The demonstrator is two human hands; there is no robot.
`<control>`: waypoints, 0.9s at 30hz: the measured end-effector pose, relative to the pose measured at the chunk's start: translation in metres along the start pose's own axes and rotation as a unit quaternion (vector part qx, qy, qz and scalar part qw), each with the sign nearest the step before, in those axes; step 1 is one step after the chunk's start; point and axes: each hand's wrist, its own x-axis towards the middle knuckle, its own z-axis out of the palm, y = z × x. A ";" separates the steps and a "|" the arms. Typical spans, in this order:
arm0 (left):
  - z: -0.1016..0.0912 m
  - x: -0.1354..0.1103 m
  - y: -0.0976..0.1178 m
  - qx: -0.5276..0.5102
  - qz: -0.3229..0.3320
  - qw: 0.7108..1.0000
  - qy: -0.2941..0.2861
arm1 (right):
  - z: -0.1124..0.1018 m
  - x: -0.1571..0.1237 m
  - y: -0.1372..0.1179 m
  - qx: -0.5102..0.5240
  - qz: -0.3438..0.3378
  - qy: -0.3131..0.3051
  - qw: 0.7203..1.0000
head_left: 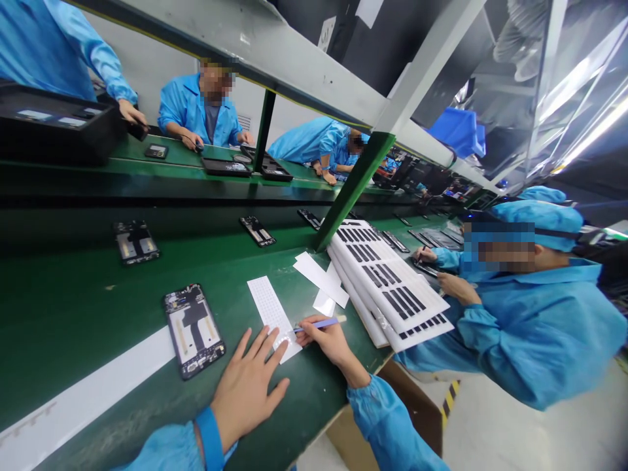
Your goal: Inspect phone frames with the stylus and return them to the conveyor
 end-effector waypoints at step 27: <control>-0.073 -0.078 -0.121 0.125 -0.260 0.955 0.070 | 0.207 0.109 -0.021 -0.007 -0.043 -0.235 0.971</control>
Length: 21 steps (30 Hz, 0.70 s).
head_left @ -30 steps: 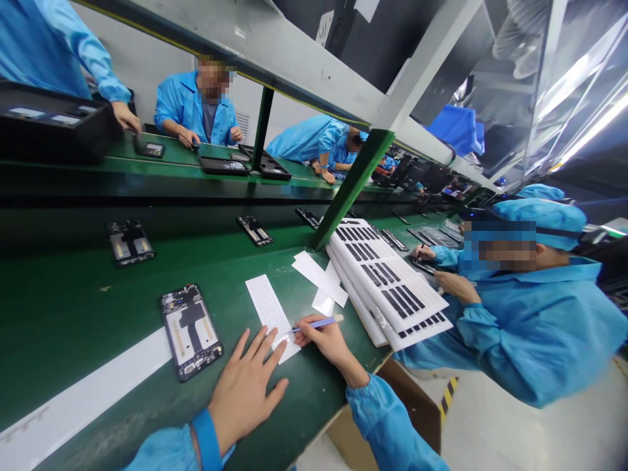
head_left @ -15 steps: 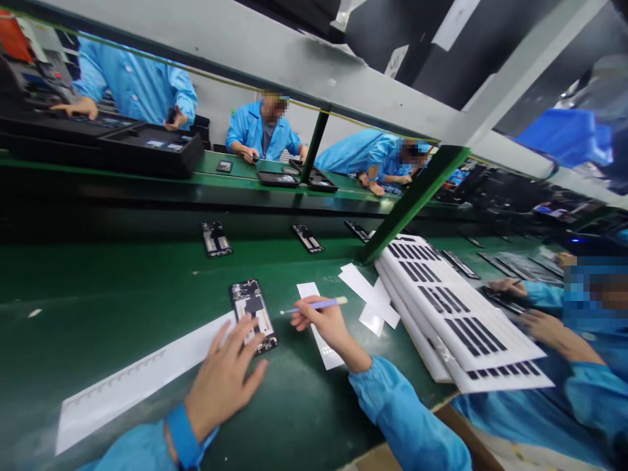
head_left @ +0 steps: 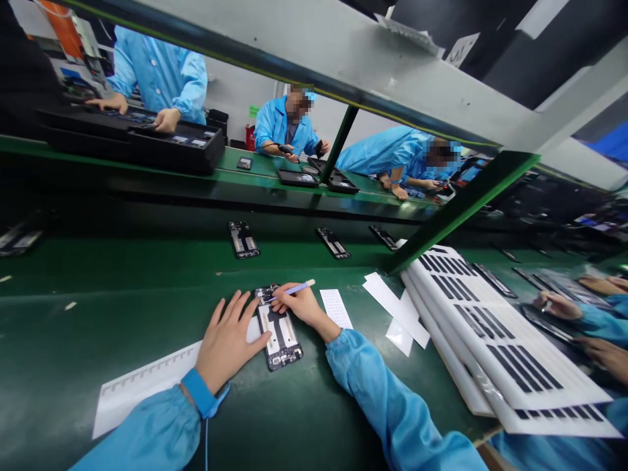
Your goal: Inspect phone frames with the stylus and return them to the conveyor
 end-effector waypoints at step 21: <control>-0.061 -0.097 -0.010 0.026 -0.027 0.995 0.090 | 0.083 -0.028 -0.018 0.021 0.001 -0.040 0.999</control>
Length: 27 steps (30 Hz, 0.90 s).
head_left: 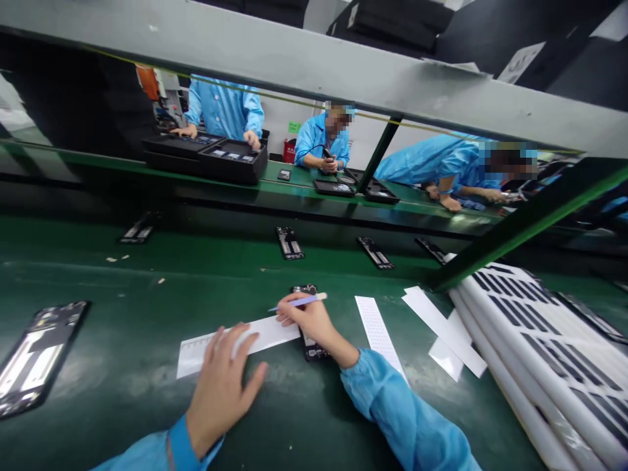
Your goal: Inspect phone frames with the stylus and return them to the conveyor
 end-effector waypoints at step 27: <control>0.007 -0.007 -0.044 0.055 -0.086 0.993 -0.060 | 0.054 0.006 0.027 0.026 0.081 -0.063 0.994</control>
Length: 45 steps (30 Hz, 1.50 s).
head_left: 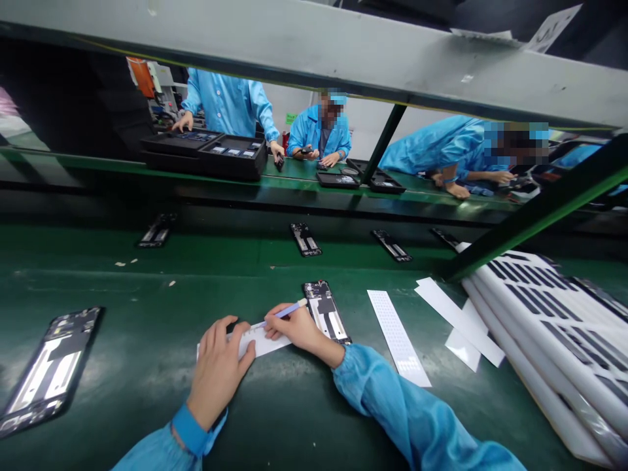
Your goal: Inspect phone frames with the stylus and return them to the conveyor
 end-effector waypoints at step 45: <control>0.024 0.008 0.121 -0.109 0.230 0.966 -0.051 | -0.130 -0.120 0.002 -0.044 -0.025 0.120 0.991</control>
